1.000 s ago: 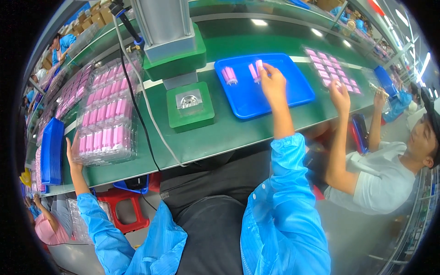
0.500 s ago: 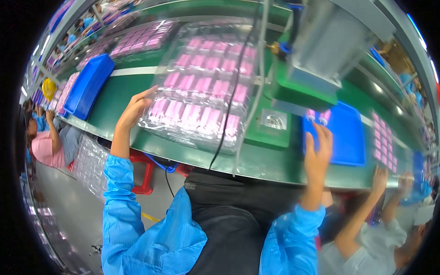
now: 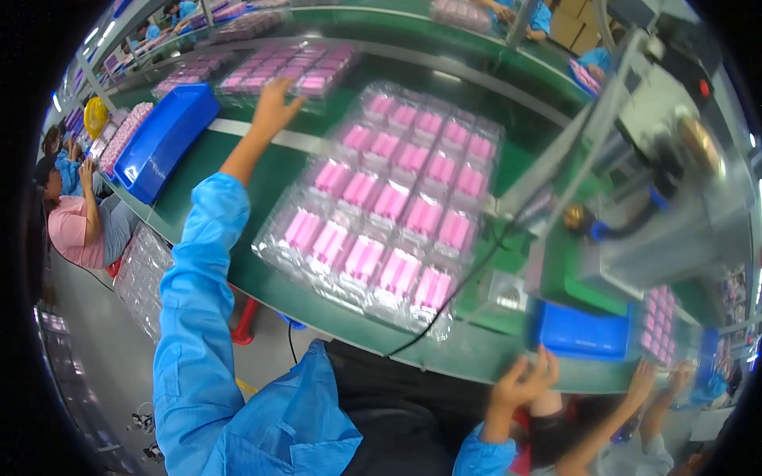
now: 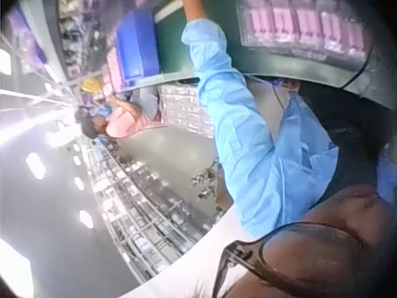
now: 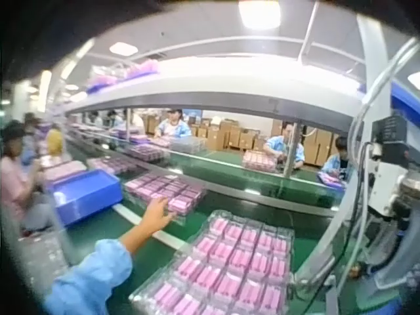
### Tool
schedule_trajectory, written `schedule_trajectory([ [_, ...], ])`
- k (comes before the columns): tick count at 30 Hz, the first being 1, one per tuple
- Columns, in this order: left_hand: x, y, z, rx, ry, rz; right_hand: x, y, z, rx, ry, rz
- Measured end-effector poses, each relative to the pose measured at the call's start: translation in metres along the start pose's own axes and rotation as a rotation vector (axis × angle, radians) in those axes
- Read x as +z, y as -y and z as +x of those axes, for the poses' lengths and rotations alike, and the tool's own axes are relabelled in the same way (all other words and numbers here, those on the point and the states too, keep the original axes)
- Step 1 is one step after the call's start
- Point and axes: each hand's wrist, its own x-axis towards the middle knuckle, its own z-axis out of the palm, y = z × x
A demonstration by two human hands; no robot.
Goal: Assemble battery packs by placing individual cells into a holder and using a pneumatic press machine to secure them.
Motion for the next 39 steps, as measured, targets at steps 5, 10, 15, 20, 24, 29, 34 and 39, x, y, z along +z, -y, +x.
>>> schedule_trajectory([
  [5, 0.067, 0.007, 0.008, -0.132, 0.27, -0.018, 0.001, -0.007, -0.005, -0.01, 0.037, -0.025],
  [10, 0.086, -0.033, 0.003, -0.197, 0.316, 0.176, -0.003, -0.011, -0.011, -0.002, 0.063, -0.055],
  [15, 0.068, -0.016, 0.0, -0.13, 0.23, 0.257, 0.006, -0.01, -0.007, -0.006, 0.097, -0.007],
  [20, 0.017, 0.014, -0.037, 0.061, 0.176, 0.123, 0.004, -0.015, -0.01, -0.007, 0.037, -0.064],
  [24, -0.065, 0.018, -0.069, 0.102, 0.136, -0.042, 0.007, -0.019, -0.009, -0.063, -0.015, -0.029],
  [29, -0.16, 0.045, -0.124, -0.072, 0.102, 0.026, 0.005, -0.015, -0.006, -0.091, -0.019, -0.033],
  [34, -0.221, 0.059, -0.164, -0.127, 0.064, 0.21, 0.003, -0.017, -0.009, -0.064, -0.045, -0.041],
  [39, -0.248, 0.096, -0.199, -0.202, 0.055, 0.39, 0.0, -0.01, -0.007, -0.072, -0.041, -0.004],
])
